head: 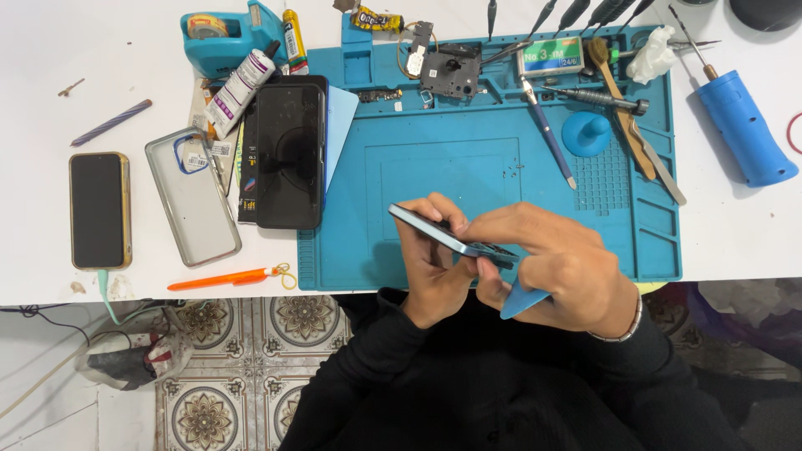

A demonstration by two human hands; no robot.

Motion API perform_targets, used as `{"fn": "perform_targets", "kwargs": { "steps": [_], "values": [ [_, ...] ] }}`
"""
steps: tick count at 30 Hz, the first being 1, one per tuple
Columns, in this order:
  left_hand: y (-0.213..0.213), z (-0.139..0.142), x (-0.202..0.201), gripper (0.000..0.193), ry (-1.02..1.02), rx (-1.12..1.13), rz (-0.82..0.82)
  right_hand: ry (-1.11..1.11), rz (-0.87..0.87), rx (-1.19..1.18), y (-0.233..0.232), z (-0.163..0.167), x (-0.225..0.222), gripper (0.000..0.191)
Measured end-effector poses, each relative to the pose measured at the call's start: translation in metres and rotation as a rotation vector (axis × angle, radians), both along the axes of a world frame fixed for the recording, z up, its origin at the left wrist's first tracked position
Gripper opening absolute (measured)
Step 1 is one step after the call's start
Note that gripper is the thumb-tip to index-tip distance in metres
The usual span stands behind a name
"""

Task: The person repairs a smartphone at a workbench. They hold the opened phone and unscrew screws from its back housing with a screwdriver, then use a blue plastic pry tool to work around the edge of the phone, and finally lift the battery out of the phone body and set the opened phone on the mat.

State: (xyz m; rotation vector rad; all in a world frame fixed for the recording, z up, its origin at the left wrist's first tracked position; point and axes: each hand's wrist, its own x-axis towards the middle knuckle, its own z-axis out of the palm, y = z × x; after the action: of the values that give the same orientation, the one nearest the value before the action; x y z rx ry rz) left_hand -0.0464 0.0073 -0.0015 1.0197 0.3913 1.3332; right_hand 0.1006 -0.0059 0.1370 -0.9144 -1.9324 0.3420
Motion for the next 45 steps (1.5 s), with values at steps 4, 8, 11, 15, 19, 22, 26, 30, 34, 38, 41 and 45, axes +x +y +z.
{"fn": "perform_targets", "kwargs": {
  "steps": [4,8,11,15,19,22,26,30,34,38,41,45],
  "values": [
    [-0.001,-0.003,0.000,0.066,-0.001,-0.015,-0.017,-0.018,-0.009,-0.013,-0.001,0.005,-0.001,0.053],
    [-0.002,-0.005,0.001,0.063,0.053,0.054,0.013,-0.048,-0.050,-0.004,-0.002,0.010,-0.001,0.044],
    [-0.001,-0.004,0.002,0.064,0.080,0.097,0.024,0.047,-0.001,0.061,0.004,0.011,0.000,0.046],
    [-0.004,0.002,0.001,0.070,0.062,0.093,0.006,0.038,-0.019,0.049,0.004,0.011,-0.001,0.046],
    [-0.010,0.009,0.001,0.071,0.129,-0.014,0.022,0.017,-0.076,0.039,0.001,0.008,-0.006,0.049],
    [-0.007,0.012,0.002,0.077,0.095,-0.009,0.016,0.046,-0.095,0.037,-0.001,0.005,-0.011,0.051],
    [0.000,0.016,-0.005,0.100,0.041,-0.006,-0.001,0.112,-0.029,-0.014,-0.003,0.002,-0.006,0.059],
    [0.006,0.020,-0.014,0.107,-0.228,-0.213,-0.155,0.105,-0.202,-0.118,-0.002,-0.006,0.002,0.061],
    [0.007,0.018,-0.016,0.081,-0.344,-0.348,-0.312,0.172,-0.249,-0.237,0.005,-0.019,-0.002,0.058],
    [0.004,0.012,-0.012,0.074,-0.185,-0.242,-0.324,0.167,-0.294,-0.253,0.013,-0.025,-0.008,0.056],
    [0.003,0.009,-0.011,0.075,-0.046,-0.125,-0.302,0.187,-0.298,-0.365,0.019,-0.024,-0.010,0.060],
    [0.005,0.011,-0.011,0.078,0.017,-0.088,-0.297,0.158,-0.322,-0.356,0.024,-0.023,-0.012,0.060]
  ]
}}
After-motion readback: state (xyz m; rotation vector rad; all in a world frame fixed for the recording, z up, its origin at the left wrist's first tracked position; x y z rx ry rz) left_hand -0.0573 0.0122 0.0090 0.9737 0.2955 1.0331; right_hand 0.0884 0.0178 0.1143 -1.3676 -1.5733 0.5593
